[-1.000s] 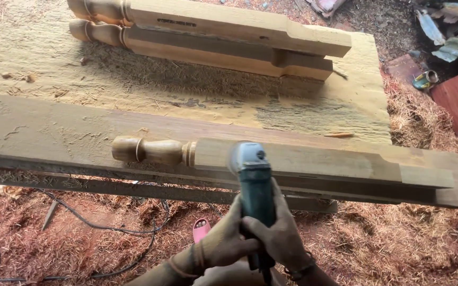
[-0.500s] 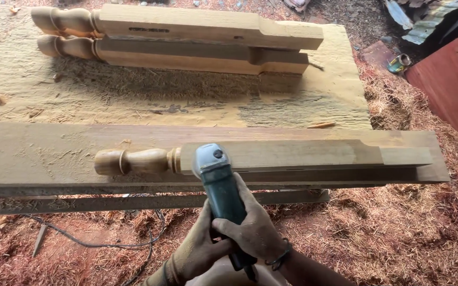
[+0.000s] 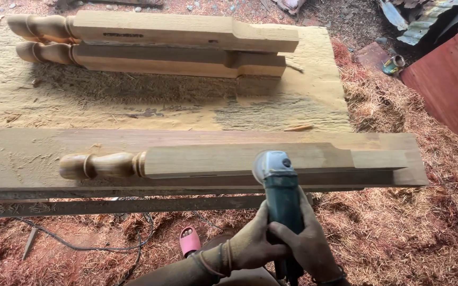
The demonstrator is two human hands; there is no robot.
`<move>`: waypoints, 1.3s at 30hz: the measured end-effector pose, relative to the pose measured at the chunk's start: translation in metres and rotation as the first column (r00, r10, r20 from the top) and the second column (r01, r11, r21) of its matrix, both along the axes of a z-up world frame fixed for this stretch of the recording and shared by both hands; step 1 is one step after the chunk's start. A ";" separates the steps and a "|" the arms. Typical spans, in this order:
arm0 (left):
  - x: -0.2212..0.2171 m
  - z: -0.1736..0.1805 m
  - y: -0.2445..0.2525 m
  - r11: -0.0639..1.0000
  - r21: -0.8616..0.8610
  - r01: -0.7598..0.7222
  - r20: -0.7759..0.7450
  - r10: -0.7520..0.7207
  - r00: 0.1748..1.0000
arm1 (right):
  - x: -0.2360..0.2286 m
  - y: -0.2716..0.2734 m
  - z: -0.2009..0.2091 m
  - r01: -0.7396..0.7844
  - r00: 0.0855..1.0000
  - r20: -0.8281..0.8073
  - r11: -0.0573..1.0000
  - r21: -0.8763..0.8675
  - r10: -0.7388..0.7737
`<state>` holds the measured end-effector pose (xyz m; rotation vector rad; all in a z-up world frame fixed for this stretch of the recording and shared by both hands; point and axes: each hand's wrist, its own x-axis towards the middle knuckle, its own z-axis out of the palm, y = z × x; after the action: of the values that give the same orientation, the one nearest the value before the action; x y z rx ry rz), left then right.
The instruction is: Sand the surface of a carved wooden furniture leg using a handheld power grinder with a sanding disc to smooth the finish.
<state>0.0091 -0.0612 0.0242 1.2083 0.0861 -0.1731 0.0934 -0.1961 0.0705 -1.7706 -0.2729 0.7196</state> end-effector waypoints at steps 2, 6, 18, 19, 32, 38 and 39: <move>0.016 0.000 -0.013 0.999 0.015 0.043 -0.013 -0.043 0.999 | 0.013 -0.023 -0.011 0.033 0.999 -0.001 0.999 -0.013 -0.033; 0.049 -0.009 -0.038 0.988 0.073 0.133 0.002 -0.134 0.991 | 0.037 -0.053 -0.013 0.115 0.993 -0.025 0.993 -0.016 -0.115; 0.095 -0.009 -0.053 0.975 0.121 0.189 0.033 -0.194 0.980 | 0.065 -0.066 0.002 0.192 0.981 0.015 0.969 -0.154 -0.192; 0.090 -0.008 -0.043 0.974 0.126 0.191 0.031 -0.196 0.980 | 0.063 -0.057 -0.001 0.193 0.981 0.013 0.970 -0.150 -0.194; -0.030 0.017 0.087 0.987 0.055 -0.154 -0.072 0.158 0.985 | -0.002 0.095 0.000 -0.216 0.976 0.018 0.969 0.120 0.215; -0.076 0.027 0.123 0.957 0.040 -0.287 -0.192 0.289 0.938 | -0.032 0.143 0.011 -0.360 0.931 -0.035 0.929 0.083 0.364; -0.079 0.031 0.127 0.950 0.008 -0.311 -0.223 0.305 0.926 | -0.035 0.147 0.012 -0.389 0.920 -0.029 0.920 0.053 0.391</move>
<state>-0.0703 0.0653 0.0551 1.1281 0.4657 -0.0317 0.0587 -0.0492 0.0824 -1.6727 -0.6243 1.0213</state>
